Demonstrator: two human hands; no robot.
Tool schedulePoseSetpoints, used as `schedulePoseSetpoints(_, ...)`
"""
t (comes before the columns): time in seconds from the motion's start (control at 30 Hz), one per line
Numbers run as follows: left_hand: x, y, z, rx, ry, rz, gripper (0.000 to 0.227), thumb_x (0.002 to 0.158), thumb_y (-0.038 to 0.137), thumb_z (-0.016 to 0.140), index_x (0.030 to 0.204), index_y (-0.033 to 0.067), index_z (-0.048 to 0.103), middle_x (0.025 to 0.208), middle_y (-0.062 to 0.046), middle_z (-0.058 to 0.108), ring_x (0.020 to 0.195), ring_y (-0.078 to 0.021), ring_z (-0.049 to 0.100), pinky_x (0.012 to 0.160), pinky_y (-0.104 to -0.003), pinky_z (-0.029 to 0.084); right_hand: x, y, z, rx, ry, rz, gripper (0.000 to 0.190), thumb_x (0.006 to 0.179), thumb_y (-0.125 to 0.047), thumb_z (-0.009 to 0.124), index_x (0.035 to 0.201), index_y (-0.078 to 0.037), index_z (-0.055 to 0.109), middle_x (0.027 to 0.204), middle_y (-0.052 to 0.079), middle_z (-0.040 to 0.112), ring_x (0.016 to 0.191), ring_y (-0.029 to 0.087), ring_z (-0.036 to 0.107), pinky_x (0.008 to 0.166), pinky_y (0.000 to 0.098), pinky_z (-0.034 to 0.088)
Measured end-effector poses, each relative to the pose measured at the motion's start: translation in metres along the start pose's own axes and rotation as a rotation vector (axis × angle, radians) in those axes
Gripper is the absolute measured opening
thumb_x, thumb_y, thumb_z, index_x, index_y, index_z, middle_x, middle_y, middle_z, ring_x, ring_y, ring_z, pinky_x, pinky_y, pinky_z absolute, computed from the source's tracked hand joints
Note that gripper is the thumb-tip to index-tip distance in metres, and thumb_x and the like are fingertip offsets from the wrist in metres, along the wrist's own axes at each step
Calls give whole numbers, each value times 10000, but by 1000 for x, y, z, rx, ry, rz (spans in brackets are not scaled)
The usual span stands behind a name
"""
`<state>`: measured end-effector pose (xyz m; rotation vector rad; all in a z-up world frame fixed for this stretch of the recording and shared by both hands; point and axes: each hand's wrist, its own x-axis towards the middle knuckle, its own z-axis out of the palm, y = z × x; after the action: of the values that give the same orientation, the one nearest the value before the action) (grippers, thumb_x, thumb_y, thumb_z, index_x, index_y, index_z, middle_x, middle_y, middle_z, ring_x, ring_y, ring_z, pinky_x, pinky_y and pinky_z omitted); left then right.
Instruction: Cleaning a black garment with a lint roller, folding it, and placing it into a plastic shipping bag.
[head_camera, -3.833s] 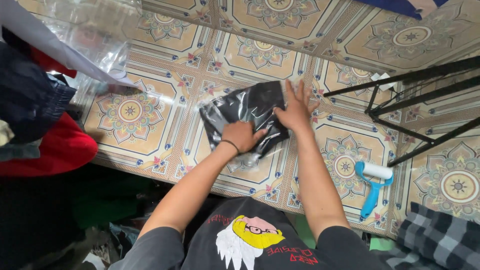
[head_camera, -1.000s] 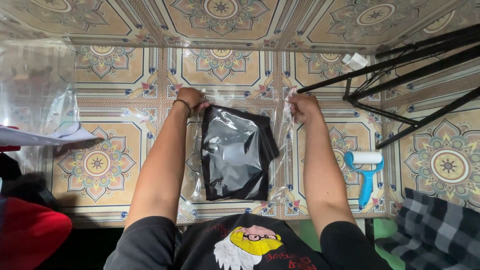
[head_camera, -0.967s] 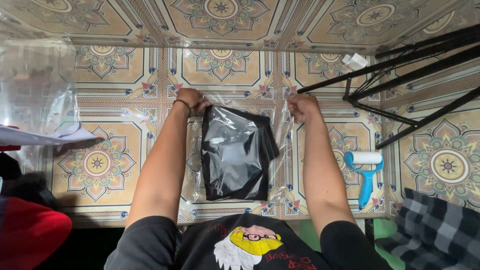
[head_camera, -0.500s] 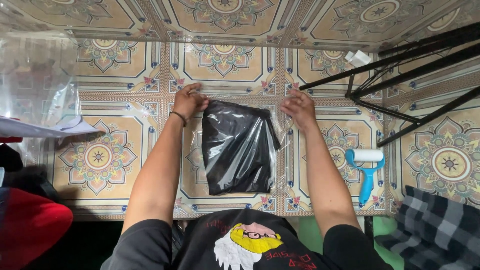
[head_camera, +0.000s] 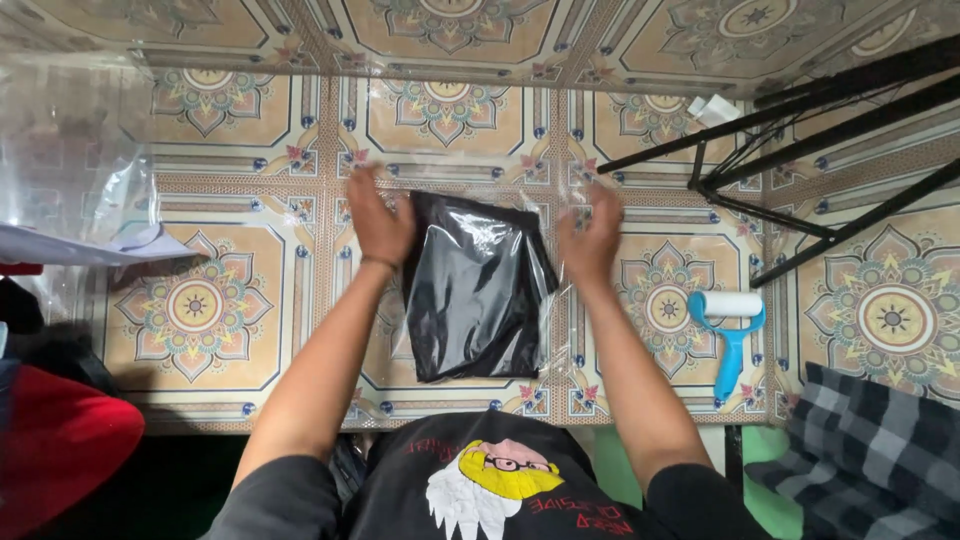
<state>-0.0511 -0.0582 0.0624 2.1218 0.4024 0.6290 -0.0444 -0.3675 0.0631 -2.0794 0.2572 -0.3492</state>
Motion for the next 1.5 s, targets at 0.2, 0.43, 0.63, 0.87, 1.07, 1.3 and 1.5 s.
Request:
schedulePoseSetpoints(0.2, -76, 54, -4, 630, -795, 448, 610, 964, 524, 550, 1540, 338, 472, 1701, -107, 278, 1550, -474, 161, 1161, -765, 124, -80, -9, 33, -554, -368, -604, 745, 900, -412, 724, 1555, -167, 465, 1588, 240, 381, 1427, 532, 349, 1131, 646, 306)
schedulePoseSetpoints(0.43, -94, 21, 13, 656, -721, 376, 691, 904, 672, 424, 1568, 490, 360, 1725, -37, 220, 1555, -499, 117, 1119, -813, 119, -86, 8, 44, -587, -498, -429, 671, 1003, -512, 549, 1608, -283, 371, 1709, 163, 143, 1497, 572, 133, 1147, 705, 223)
schedulePoseSetpoints(0.63, -90, 30, 10, 702, -766, 341, 696, 898, 695, 378, 1567, 505, 345, 1728, -21, 213, 1563, -478, 123, 1138, -792, 121, -84, 6, 44, -614, -553, -365, 681, 991, -552, 522, 1607, -313, 357, 1716, 147, 133, 1523, 526, 125, 1170, 670, 214)
schedulePoseSetpoints(0.87, -90, 30, 12, 738, -794, 320, 718, 900, 706, 337, 1580, 479, 330, 1742, -23, 171, 1570, -469, 111, 1146, -783, 121, -82, -3, 41, -601, -607, -292, 681, 1013, -566, 478, 1630, -343, 294, 1733, 120, 66, 1549, 490, 56, 1195, 653, 170)
schedulePoseSetpoints(1.07, -86, 38, 11, 777, -853, 279, 748, 902, 758, 276, 1595, 475, 296, 1749, -9, 132, 1583, -441, 67, 1166, -767, 100, -81, -6, 40, -609, -640, -267, 647, 1039, -559, 423, 1635, -360, 271, 1736, 112, 44, 1555, 475, 48, 1207, 652, 159)
schedulePoseSetpoints(1.3, -86, 28, 14, 760, -858, 281, 780, 877, 757, 321, 1607, 490, 255, 1756, 1, 92, 1588, -433, 40, 1168, -771, 93, -76, 4, 40, -595, -626, -310, 650, 1043, -581, 400, 1638, -348, 281, 1736, 125, 53, 1552, 489, 70, 1204, 657, 162)
schedulePoseSetpoints(1.5, -90, 14, -1, 428, -742, 266, 837, 891, 628, 606, 1626, 378, 294, 1741, -46, 152, 1583, -410, 117, 1191, -745, 110, -72, -4, 11, -223, -640, -257, 778, 1025, -545, 515, 1677, -283, 182, 1723, 203, 29, 1535, 540, 23, 1220, 677, 96)
